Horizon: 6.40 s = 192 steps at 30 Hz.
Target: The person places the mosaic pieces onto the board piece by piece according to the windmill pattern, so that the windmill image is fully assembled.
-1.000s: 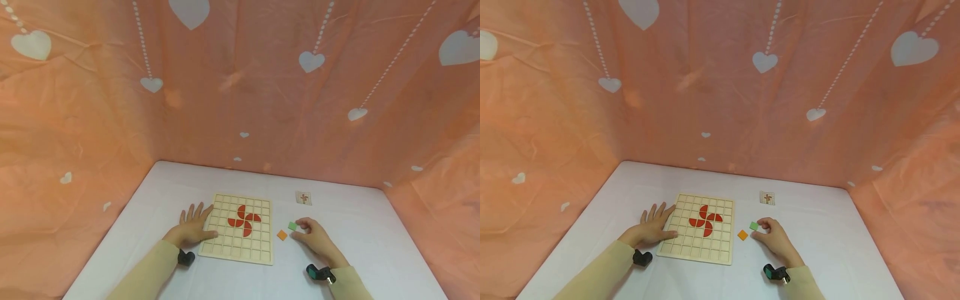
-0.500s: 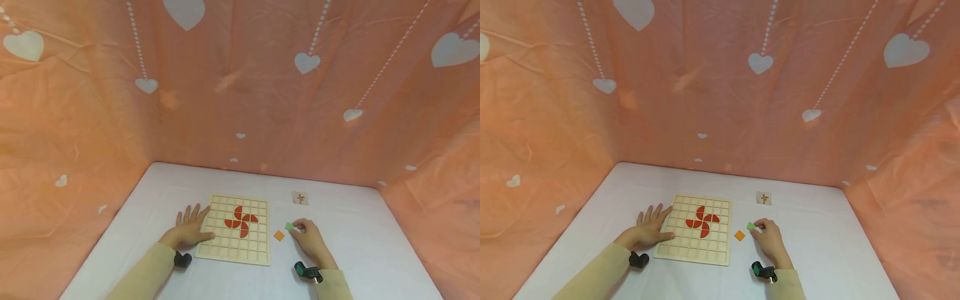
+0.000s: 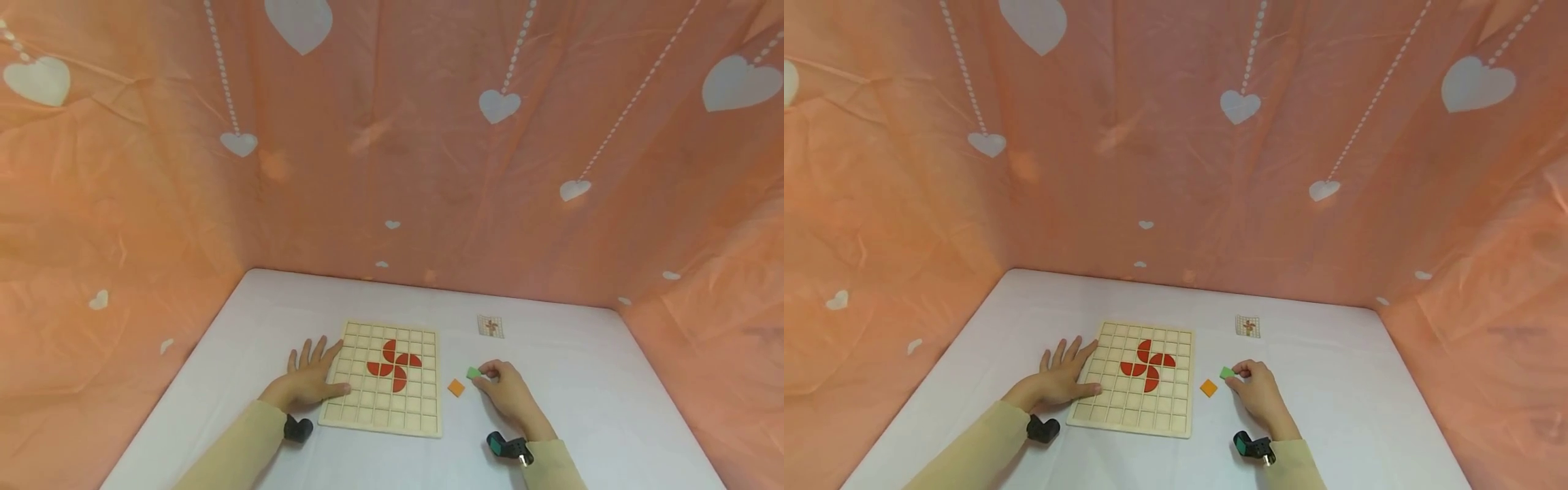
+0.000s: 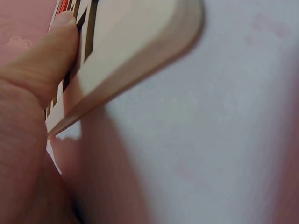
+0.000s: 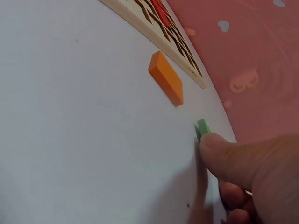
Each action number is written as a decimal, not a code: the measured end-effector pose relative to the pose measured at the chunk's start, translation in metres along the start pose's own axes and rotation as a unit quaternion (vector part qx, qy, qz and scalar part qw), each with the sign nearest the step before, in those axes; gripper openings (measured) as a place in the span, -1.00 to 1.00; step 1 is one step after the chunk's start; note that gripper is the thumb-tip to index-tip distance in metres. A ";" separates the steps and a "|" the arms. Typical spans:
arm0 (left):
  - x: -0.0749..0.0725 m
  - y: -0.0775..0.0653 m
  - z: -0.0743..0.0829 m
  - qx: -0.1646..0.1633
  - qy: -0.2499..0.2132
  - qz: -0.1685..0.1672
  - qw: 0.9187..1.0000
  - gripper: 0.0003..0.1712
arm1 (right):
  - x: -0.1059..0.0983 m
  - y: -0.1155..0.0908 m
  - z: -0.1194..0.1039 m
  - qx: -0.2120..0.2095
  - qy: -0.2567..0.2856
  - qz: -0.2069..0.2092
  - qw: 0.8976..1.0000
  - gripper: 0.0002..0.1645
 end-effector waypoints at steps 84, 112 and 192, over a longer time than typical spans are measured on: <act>-0.002 -0.002 0.003 0.002 0.007 0.001 1.000 0.16 | 0.051 -0.037 -0.072 -0.129 0.067 0.008 0.989 -0.68; -0.002 -0.001 0.005 0.006 0.008 0.004 1.000 0.14 | 0.026 -0.033 -0.029 -0.040 -0.003 0.033 0.999 -0.63; 0.000 0.000 0.000 0.002 0.000 -0.002 1.000 0.16 | 0.102 -0.050 -0.119 -0.206 0.008 -0.074 0.976 -0.78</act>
Point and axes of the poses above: each hand's wrist, its own y-axis towards the middle knuckle, its own x-axis out of the palm, z = x × y, the point moved 4 cm from there along y, towards the middle knuckle, and after that the axes turned 9 degrees about z, right-handed, at the moved point
